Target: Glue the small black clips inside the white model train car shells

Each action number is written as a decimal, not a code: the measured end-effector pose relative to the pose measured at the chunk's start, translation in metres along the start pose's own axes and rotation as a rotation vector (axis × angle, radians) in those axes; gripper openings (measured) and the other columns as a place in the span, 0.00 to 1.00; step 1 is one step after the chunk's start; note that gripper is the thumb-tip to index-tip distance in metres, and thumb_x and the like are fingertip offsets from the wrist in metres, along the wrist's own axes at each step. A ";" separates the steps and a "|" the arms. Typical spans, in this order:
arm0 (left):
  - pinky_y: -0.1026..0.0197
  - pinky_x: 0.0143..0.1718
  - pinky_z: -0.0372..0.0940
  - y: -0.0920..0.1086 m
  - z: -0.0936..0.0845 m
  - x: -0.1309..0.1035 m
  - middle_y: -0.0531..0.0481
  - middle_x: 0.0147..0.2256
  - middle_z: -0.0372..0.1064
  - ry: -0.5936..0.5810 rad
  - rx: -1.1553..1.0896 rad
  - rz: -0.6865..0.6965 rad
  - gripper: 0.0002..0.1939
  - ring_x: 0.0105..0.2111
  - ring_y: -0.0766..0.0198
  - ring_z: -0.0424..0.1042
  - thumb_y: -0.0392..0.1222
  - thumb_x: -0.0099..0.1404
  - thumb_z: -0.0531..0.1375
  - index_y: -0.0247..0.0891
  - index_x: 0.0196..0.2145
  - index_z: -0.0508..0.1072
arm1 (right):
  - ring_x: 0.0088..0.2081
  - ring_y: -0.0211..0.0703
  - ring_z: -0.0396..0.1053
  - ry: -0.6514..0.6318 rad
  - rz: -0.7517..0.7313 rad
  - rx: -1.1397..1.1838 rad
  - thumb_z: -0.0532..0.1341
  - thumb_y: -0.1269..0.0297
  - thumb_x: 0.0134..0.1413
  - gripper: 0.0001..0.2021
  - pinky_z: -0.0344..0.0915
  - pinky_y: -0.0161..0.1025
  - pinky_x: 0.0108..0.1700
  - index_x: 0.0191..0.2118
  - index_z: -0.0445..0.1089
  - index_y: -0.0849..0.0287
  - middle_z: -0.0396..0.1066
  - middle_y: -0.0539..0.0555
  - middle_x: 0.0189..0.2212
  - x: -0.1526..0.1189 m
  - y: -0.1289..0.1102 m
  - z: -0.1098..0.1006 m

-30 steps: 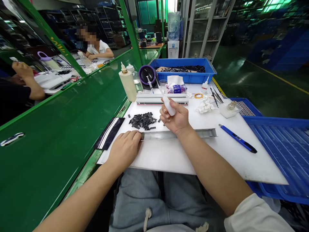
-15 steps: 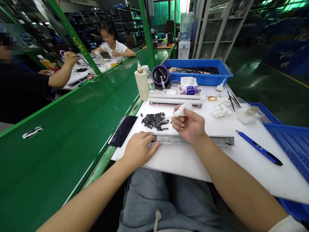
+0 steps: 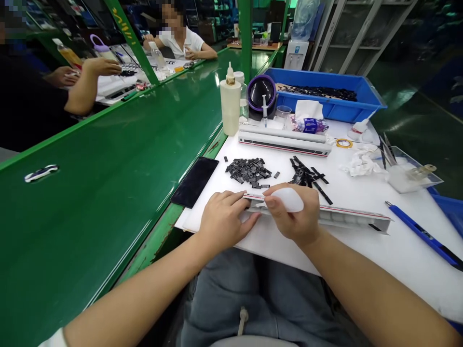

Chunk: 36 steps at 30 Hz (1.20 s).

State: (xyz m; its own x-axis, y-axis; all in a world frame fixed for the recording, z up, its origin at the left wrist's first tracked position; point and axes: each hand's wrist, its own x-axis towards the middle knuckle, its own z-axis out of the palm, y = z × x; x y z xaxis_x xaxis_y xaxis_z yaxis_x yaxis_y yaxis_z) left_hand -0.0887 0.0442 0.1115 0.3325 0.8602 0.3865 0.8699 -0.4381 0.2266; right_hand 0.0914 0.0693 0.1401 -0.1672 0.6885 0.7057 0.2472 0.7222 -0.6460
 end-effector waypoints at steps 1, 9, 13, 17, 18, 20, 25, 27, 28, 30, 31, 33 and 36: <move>0.48 0.45 0.65 0.000 0.000 0.001 0.46 0.46 0.76 -0.006 -0.002 0.000 0.14 0.43 0.52 0.72 0.52 0.67 0.58 0.41 0.39 0.77 | 0.26 0.44 0.72 -0.006 -0.010 -0.028 0.61 0.61 0.59 0.09 0.65 0.40 0.28 0.29 0.74 0.55 0.75 0.54 0.25 0.000 0.001 0.001; 0.49 0.46 0.66 0.000 -0.003 0.006 0.47 0.44 0.77 -0.040 -0.036 -0.018 0.14 0.42 0.53 0.71 0.52 0.66 0.58 0.40 0.37 0.77 | 0.25 0.43 0.70 -0.039 0.029 -0.103 0.61 0.60 0.59 0.11 0.61 0.40 0.29 0.27 0.73 0.56 0.74 0.54 0.24 -0.001 0.003 0.009; 0.49 0.47 0.66 -0.001 -0.002 0.007 0.47 0.45 0.76 -0.038 -0.037 -0.006 0.13 0.43 0.53 0.71 0.51 0.66 0.58 0.40 0.37 0.77 | 0.27 0.43 0.70 -0.082 0.029 -0.130 0.58 0.58 0.62 0.13 0.62 0.40 0.30 0.28 0.72 0.56 0.74 0.55 0.25 -0.002 0.003 0.010; 0.49 0.46 0.66 -0.001 0.000 0.007 0.46 0.43 0.77 -0.013 -0.030 0.014 0.13 0.42 0.53 0.71 0.50 0.66 0.58 0.39 0.35 0.77 | 0.27 0.43 0.71 -0.072 -0.041 -0.181 0.58 0.60 0.63 0.13 0.63 0.39 0.30 0.27 0.72 0.56 0.74 0.54 0.25 -0.001 0.003 0.011; 0.49 0.46 0.66 -0.002 0.000 0.007 0.46 0.43 0.77 -0.009 -0.028 0.017 0.13 0.41 0.53 0.71 0.50 0.65 0.59 0.39 0.35 0.77 | 0.27 0.42 0.71 -0.070 -0.054 -0.189 0.58 0.61 0.63 0.13 0.63 0.39 0.30 0.27 0.71 0.57 0.74 0.54 0.24 -0.001 0.003 0.011; 0.49 0.45 0.67 -0.002 0.001 0.007 0.47 0.42 0.77 0.006 -0.028 0.023 0.12 0.41 0.53 0.72 0.50 0.65 0.59 0.39 0.34 0.76 | 0.26 0.42 0.72 -0.064 -0.078 -0.201 0.58 0.62 0.63 0.14 0.63 0.38 0.30 0.26 0.70 0.57 0.74 0.54 0.23 0.000 0.003 0.012; 0.49 0.41 0.68 -0.003 0.004 0.006 0.47 0.40 0.77 0.061 -0.029 0.053 0.12 0.38 0.53 0.72 0.50 0.64 0.60 0.39 0.33 0.76 | 0.25 0.40 0.72 -0.027 -0.148 -0.197 0.57 0.62 0.64 0.16 0.64 0.36 0.28 0.24 0.69 0.60 0.72 0.54 0.21 0.002 0.003 0.014; 0.49 0.41 0.68 -0.003 0.004 0.006 0.46 0.41 0.77 0.065 -0.026 0.060 0.12 0.39 0.52 0.72 0.50 0.64 0.60 0.38 0.33 0.76 | 0.25 0.39 0.71 -0.034 -0.144 -0.205 0.56 0.61 0.65 0.17 0.64 0.36 0.28 0.24 0.69 0.60 0.72 0.53 0.21 0.002 0.004 0.015; 0.49 0.41 0.68 -0.004 0.004 0.006 0.46 0.41 0.77 0.065 -0.024 0.060 0.13 0.39 0.52 0.72 0.50 0.64 0.60 0.38 0.33 0.76 | 0.25 0.39 0.71 -0.036 -0.141 -0.211 0.56 0.61 0.65 0.17 0.64 0.36 0.28 0.24 0.68 0.60 0.72 0.53 0.21 0.002 0.004 0.015; 0.49 0.42 0.68 -0.004 0.005 0.006 0.46 0.41 0.77 0.063 -0.023 0.061 0.13 0.39 0.52 0.72 0.50 0.64 0.60 0.38 0.33 0.76 | 0.25 0.39 0.71 -0.036 -0.141 -0.217 0.56 0.61 0.65 0.18 0.65 0.36 0.28 0.25 0.68 0.60 0.71 0.53 0.21 0.002 0.004 0.015; 0.49 0.42 0.68 -0.004 0.005 0.006 0.46 0.41 0.77 0.063 -0.023 0.062 0.13 0.39 0.52 0.72 0.50 0.64 0.60 0.38 0.33 0.76 | 0.25 0.39 0.71 -0.036 -0.142 -0.216 0.56 0.61 0.65 0.17 0.65 0.36 0.28 0.25 0.68 0.60 0.72 0.53 0.21 0.002 0.004 0.015; 0.49 0.42 0.68 -0.005 0.005 0.006 0.46 0.41 0.77 0.063 -0.023 0.068 0.13 0.39 0.52 0.72 0.50 0.64 0.60 0.38 0.33 0.76 | 0.26 0.40 0.72 -0.038 -0.142 -0.206 0.56 0.61 0.65 0.17 0.65 0.36 0.29 0.25 0.69 0.60 0.72 0.54 0.22 0.002 0.003 0.014; 0.49 0.41 0.68 -0.004 0.005 0.006 0.46 0.40 0.77 0.068 -0.022 0.075 0.13 0.38 0.53 0.72 0.50 0.65 0.60 0.38 0.33 0.76 | 0.27 0.41 0.73 -0.043 -0.141 -0.176 0.56 0.63 0.65 0.16 0.66 0.36 0.29 0.26 0.69 0.61 0.73 0.55 0.23 0.003 0.002 0.014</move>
State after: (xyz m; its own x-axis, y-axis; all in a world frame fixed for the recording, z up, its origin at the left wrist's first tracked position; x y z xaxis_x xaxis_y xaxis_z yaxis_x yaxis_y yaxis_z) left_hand -0.0886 0.0529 0.1083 0.3698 0.8056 0.4629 0.8353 -0.5064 0.2140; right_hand 0.0779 0.0736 0.1367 -0.2512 0.5862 0.7703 0.3809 0.7914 -0.4781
